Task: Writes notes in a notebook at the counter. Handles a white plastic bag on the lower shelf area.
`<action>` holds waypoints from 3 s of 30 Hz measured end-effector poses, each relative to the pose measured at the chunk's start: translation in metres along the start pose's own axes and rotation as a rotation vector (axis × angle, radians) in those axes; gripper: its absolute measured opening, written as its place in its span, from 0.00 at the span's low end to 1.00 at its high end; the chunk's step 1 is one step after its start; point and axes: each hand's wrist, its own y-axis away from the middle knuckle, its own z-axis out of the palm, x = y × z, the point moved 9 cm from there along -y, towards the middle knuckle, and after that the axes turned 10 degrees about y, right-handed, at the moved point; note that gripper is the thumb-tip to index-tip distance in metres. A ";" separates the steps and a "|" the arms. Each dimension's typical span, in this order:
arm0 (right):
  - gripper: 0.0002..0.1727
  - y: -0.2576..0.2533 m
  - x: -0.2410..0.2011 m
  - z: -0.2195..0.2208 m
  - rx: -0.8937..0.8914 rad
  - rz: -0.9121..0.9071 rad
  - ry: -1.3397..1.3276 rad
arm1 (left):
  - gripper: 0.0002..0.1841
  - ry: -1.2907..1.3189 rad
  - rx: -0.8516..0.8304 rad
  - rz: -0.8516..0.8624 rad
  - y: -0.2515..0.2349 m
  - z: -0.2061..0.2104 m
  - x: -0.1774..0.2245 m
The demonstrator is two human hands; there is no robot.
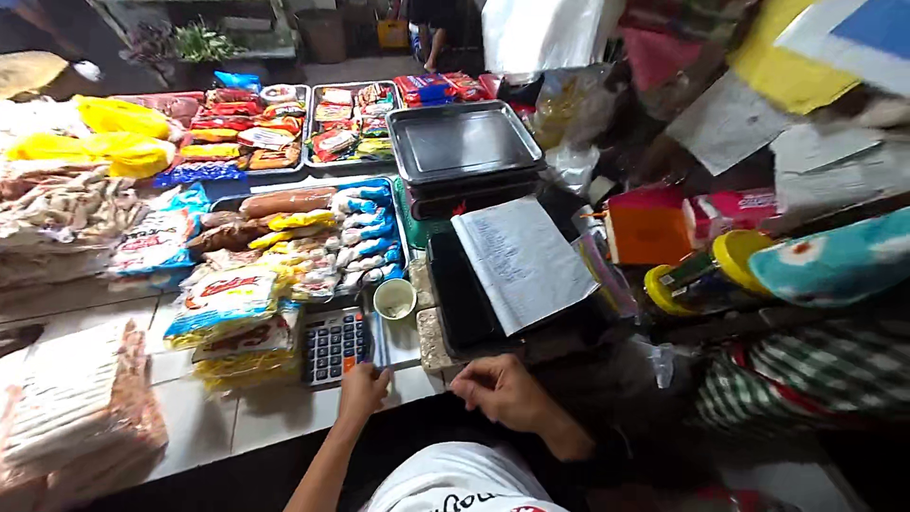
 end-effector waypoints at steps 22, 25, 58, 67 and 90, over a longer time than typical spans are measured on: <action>0.09 -0.060 0.057 -0.165 0.651 -0.289 -0.137 | 0.16 -0.428 0.216 1.456 0.060 0.124 0.254; 0.11 -0.056 0.055 -0.165 0.731 -0.310 0.036 | 0.16 -0.416 0.202 1.447 0.058 0.124 0.253; 0.09 -0.056 0.058 -0.166 0.856 -0.322 0.140 | 0.17 -0.453 0.201 1.433 0.056 0.123 0.253; 0.09 -0.055 0.058 -0.166 0.869 -0.331 0.150 | 0.17 -0.446 0.206 1.440 0.057 0.123 0.253; 0.07 -0.054 0.056 -0.166 0.904 -0.321 0.210 | 0.17 -0.445 0.200 1.446 0.057 0.122 0.254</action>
